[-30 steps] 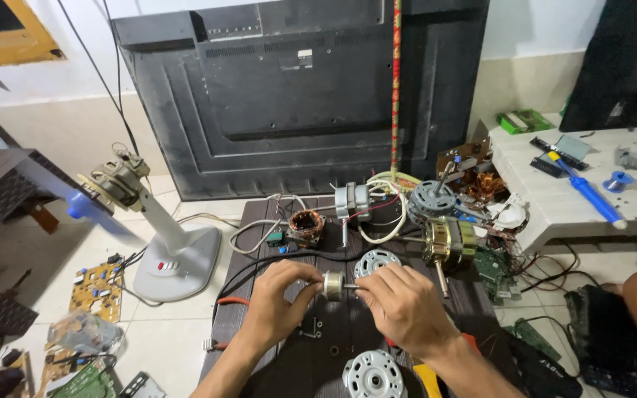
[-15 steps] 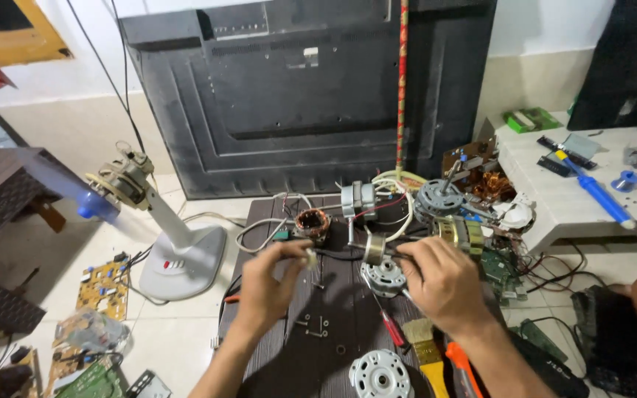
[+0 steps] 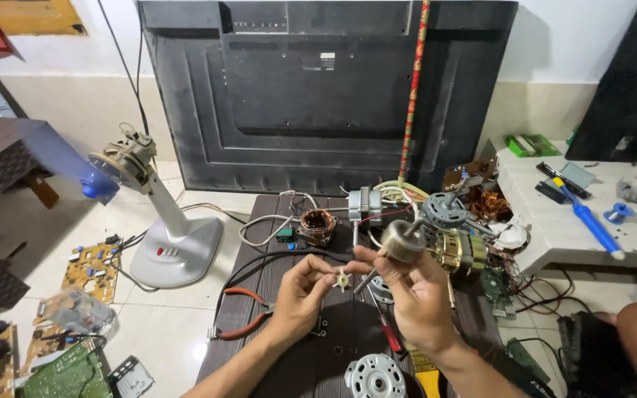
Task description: The person assembles a small electric motor by inserting a rotor into a stator housing. They align the components and push them together by hand, then rotate the shaft to test the movement. The workspace contains various disassembled motor parts and tools.
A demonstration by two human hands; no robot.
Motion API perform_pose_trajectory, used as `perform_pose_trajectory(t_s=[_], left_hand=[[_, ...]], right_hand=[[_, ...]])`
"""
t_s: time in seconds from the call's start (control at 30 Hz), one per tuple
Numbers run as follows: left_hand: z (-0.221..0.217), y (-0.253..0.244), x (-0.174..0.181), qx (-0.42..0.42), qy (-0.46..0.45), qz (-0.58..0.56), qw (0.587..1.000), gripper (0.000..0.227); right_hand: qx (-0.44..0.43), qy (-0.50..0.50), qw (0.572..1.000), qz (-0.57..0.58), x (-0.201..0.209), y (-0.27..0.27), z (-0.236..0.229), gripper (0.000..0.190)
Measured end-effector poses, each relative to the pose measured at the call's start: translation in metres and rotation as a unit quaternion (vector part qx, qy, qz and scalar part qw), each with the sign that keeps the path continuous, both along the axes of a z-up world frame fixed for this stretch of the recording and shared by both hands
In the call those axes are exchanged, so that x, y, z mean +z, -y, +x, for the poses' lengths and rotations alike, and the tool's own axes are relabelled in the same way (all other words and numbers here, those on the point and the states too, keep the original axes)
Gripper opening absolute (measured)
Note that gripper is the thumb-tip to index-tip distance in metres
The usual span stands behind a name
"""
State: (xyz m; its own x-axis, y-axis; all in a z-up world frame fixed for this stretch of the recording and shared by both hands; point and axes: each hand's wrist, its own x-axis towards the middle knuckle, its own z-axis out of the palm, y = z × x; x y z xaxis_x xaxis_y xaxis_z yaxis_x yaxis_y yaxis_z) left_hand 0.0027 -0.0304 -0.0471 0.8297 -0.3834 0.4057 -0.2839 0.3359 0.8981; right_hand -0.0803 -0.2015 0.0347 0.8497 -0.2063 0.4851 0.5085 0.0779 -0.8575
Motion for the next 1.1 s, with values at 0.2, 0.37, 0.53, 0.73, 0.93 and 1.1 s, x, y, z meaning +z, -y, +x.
perform_pose_trajectory(t_s=[0.2, 0.37, 0.53, 0.73, 0.93, 1.1], left_hand=[[-0.005, 0.004, 0.008, -0.048, -0.025, -0.064, 0.996, 0.013], [-0.01, 0.005, 0.006, -0.023, -0.049, -0.041, 0.998, 0.013], [-0.009, 0.005, 0.003, -0.02, -0.042, -0.064, 0.997, 0.016], [-0.01, 0.002, 0.011, 0.007, -0.046, -0.05, 0.998, 0.014], [-0.016, -0.003, 0.04, 0.11, -0.016, 0.034, 0.993, 0.012], [-0.017, -0.003, 0.038, 0.099, -0.026, 0.066, 0.993, 0.008]], right_hand=[[-0.039, 0.005, 0.999, 0.007, 0.006, -0.007, 0.004, 0.009], [-0.035, 0.0, 0.999, -0.004, 0.003, -0.011, 0.005, 0.009], [-0.014, 0.017, 0.999, 0.032, -0.01, -0.013, 0.011, 0.011], [-0.146, -0.086, 0.972, -0.16, 0.008, -0.006, 0.009, 0.018], [-0.027, -0.276, 0.96, 0.041, 0.011, -0.002, 0.017, 0.066], [0.045, -0.385, 0.912, 0.132, 0.023, 0.001, 0.016, 0.034]])
